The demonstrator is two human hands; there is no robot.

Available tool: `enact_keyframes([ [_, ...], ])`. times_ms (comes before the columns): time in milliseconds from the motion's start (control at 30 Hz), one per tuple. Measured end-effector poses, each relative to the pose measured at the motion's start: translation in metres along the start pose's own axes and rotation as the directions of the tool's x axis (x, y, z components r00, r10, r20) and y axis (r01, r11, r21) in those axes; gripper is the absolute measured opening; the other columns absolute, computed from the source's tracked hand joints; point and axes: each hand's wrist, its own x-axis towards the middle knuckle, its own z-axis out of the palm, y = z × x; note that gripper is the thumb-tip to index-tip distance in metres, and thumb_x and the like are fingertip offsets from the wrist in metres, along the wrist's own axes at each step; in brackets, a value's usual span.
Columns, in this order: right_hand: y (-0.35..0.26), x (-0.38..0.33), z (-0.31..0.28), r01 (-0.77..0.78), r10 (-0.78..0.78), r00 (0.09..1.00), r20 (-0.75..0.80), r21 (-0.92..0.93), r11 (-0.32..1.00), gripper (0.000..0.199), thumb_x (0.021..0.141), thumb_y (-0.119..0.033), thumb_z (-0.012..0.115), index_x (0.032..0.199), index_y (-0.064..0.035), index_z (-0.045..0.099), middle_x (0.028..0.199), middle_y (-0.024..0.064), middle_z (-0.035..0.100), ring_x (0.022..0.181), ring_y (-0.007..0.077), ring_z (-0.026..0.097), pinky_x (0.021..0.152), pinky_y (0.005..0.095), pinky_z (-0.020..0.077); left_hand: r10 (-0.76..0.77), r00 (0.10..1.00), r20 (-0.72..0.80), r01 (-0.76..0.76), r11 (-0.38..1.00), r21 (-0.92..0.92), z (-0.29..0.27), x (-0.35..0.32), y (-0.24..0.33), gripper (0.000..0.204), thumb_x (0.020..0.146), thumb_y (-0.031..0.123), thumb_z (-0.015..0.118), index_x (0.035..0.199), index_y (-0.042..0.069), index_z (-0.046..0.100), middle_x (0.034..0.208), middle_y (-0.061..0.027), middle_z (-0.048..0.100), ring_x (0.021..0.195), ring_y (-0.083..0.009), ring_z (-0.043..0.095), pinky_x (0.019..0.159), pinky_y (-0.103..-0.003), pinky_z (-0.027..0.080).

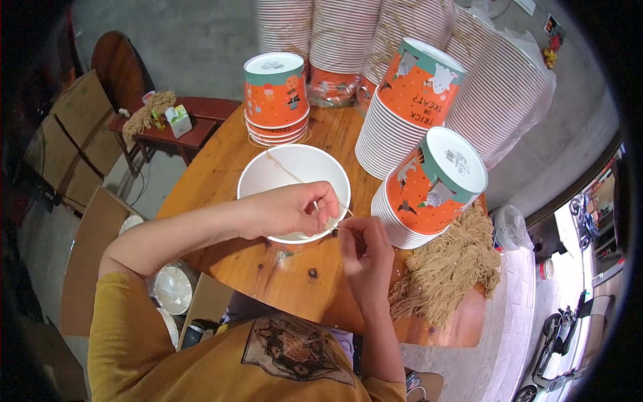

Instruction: The person is attaching string handles to paper buckets by threading the string through pre-punched holes and tying knots.

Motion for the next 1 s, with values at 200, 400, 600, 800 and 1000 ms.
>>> enact_keyframes([
  [200,-0.005,0.001,0.005,0.044,-0.044,0.999,-0.003,0.021,0.999,0.012,0.082,-0.002,0.069,0.092,-0.0029,0.063,0.079,0.0037,0.055,0.062,0.0114,0.053,0.055,0.0245,0.0422,0.173,0.98,-0.101,-0.144,0.959,0.246,0.012,-0.007,0.006,0.025,0.087,-0.001,0.052,0.111,0.004,0.047,0.087,-0.0004,0.048,0.078,-0.0099,0.048,0.07,-0.025,0.044],
  [400,-0.004,0.004,0.005,0.019,-0.02,1.0,0.021,0.042,0.999,0.013,0.08,-0.002,0.07,0.09,-0.0019,0.061,0.079,0.0074,0.057,0.064,0.0165,0.058,0.057,0.0279,0.0466,0.229,0.971,-0.074,-0.201,0.94,0.275,0.012,-0.009,0.01,0.026,0.088,0.001,0.054,0.114,0.004,0.047,0.088,-0.0018,0.048,0.078,-0.0106,0.048,0.07,-0.026,0.044],
  [600,0.0,0.002,0.008,-0.057,0.053,0.998,0.033,0.167,0.984,0.012,0.08,0.0,0.068,0.088,-0.0009,0.059,0.079,0.0064,0.056,0.064,0.0136,0.056,0.058,0.026,0.0455,0.228,0.968,-0.101,-0.184,0.927,0.327,0.006,-0.006,-0.002,0.029,0.088,0.006,0.058,0.116,0.003,0.051,0.096,-0.0048,0.044,0.083,-0.0123,0.047,0.076,-0.028,0.044],
  [800,0.002,0.002,0.01,-0.069,0.064,0.997,0.032,0.187,0.98,0.012,0.08,0.0,0.069,0.087,-0.0009,0.059,0.079,0.0067,0.056,0.064,0.0135,0.055,0.058,0.0256,0.0453,0.076,0.992,-0.101,-0.028,0.912,0.409,0.004,-0.009,0.012,0.01,0.089,0.006,0.063,0.098,0.002,0.058,0.098,-0.0042,0.043,0.087,-0.0123,0.05,0.08,-0.026,0.045],
  [1000,-0.004,0.003,0.008,0.037,-0.036,0.999,-0.016,0.093,0.995,0.014,0.078,0.0,0.07,0.086,-0.002,0.06,0.078,0.0064,0.057,0.061,0.014,0.054,0.056,0.0263,0.0449,0.295,0.941,-0.166,-0.167,0.831,0.531,0.013,-0.012,0.006,0.008,0.087,0.006,0.061,0.09,0.001,0.056,0.099,-0.0085,0.045,0.085,-0.0188,0.052,0.076,-0.031,0.047],
])
